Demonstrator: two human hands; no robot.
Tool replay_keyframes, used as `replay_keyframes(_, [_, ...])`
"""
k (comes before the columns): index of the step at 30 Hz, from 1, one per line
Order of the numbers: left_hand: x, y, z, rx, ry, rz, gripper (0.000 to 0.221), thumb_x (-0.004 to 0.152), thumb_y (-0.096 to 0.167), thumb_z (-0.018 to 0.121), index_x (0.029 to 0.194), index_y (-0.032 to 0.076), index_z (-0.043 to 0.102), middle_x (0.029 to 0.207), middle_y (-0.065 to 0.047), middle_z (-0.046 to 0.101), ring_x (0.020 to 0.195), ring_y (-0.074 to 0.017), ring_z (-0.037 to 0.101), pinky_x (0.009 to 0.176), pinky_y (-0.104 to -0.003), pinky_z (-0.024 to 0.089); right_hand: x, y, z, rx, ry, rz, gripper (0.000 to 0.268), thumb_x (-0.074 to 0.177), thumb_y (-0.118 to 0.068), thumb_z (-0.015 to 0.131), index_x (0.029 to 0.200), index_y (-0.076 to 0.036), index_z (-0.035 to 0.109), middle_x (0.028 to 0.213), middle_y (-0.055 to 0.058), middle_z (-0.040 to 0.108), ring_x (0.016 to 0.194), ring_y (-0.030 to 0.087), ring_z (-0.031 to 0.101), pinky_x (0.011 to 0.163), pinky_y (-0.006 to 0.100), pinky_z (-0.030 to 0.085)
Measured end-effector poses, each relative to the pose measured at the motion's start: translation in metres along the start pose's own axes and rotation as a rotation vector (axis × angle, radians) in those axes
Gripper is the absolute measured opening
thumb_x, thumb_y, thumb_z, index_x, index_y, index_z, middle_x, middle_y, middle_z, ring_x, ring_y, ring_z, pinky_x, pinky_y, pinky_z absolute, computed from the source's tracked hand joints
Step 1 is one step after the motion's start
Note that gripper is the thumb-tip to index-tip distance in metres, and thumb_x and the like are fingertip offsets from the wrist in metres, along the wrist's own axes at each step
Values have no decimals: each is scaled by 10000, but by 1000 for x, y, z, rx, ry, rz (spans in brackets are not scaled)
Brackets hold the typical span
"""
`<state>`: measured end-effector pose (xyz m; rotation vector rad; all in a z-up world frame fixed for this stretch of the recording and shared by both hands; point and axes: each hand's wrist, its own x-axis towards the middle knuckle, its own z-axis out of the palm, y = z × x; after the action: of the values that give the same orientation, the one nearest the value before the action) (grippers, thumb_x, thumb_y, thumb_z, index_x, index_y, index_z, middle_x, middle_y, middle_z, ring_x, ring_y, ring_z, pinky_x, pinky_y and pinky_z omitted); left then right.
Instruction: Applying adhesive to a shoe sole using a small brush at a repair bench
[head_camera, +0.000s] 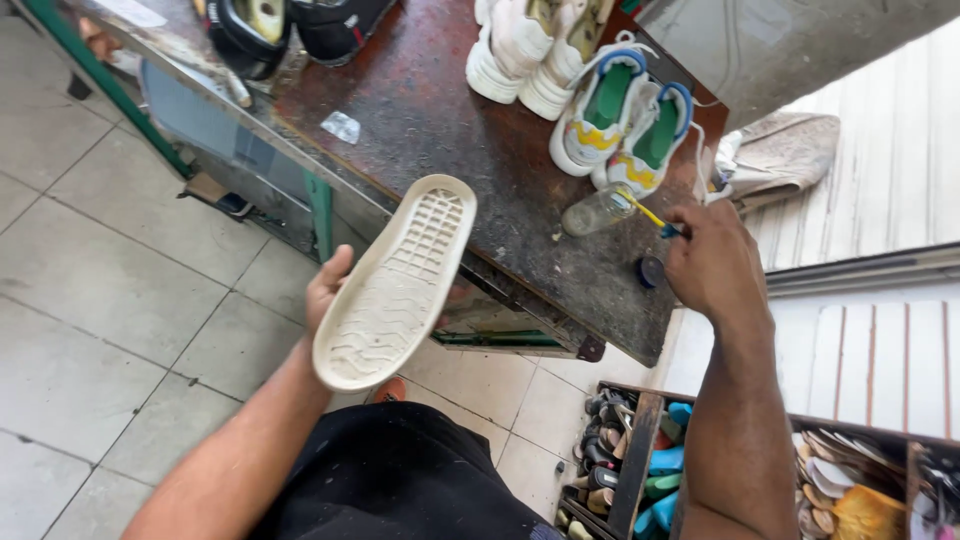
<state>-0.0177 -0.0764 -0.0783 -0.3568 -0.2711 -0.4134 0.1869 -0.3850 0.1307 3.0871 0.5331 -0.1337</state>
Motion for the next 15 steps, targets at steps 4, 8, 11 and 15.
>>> replay_keyframes(4, [14, 2, -32, 69, 215, 99, 770, 938, 551, 521, 1473, -2, 517, 1401, -291, 580, 1236, -494, 580, 1093, -655, 420, -8, 14, 26, 134, 226, -4, 460, 891, -110, 483, 1277, -101, 734, 1118, 244, 560, 975, 398, 613, 857, 474, 470])
replay_keyframes(8, [26, -7, 10, 264, 281, 207, 619, 998, 434, 482, 1379, -45, 578, 1241, -315, 647, 1075, -480, 651, 926, -597, 534, -43, 2, 33, 277, 439, -70, 455, 884, -54, 518, 1280, -56, 741, 1149, 203, 502, 982, 358, 586, 902, 424, 461])
replay_keyframes(11, [21, -3, 25, 462, 223, 310, 497, 964, 327, 584, 1370, 45, 546, 1196, -262, 649, 1008, -499, 674, 854, -591, 550, -69, -41, 34, 518, 395, 48, 314, 1002, -26, 595, 1310, -17, 652, 1195, 140, 673, 1061, 260, 616, 824, 389, 527])
replay_keyframes(15, [8, -11, 53, 606, 272, 286, 752, 880, 343, 591, 1566, 168, 339, 1348, -232, 552, 1091, -407, 642, 955, -562, 490, -71, -98, 73, 718, 290, -241, 185, 1008, -81, 641, 1176, -70, 718, 1093, 138, 701, 1011, 297, 651, 844, 417, 515])
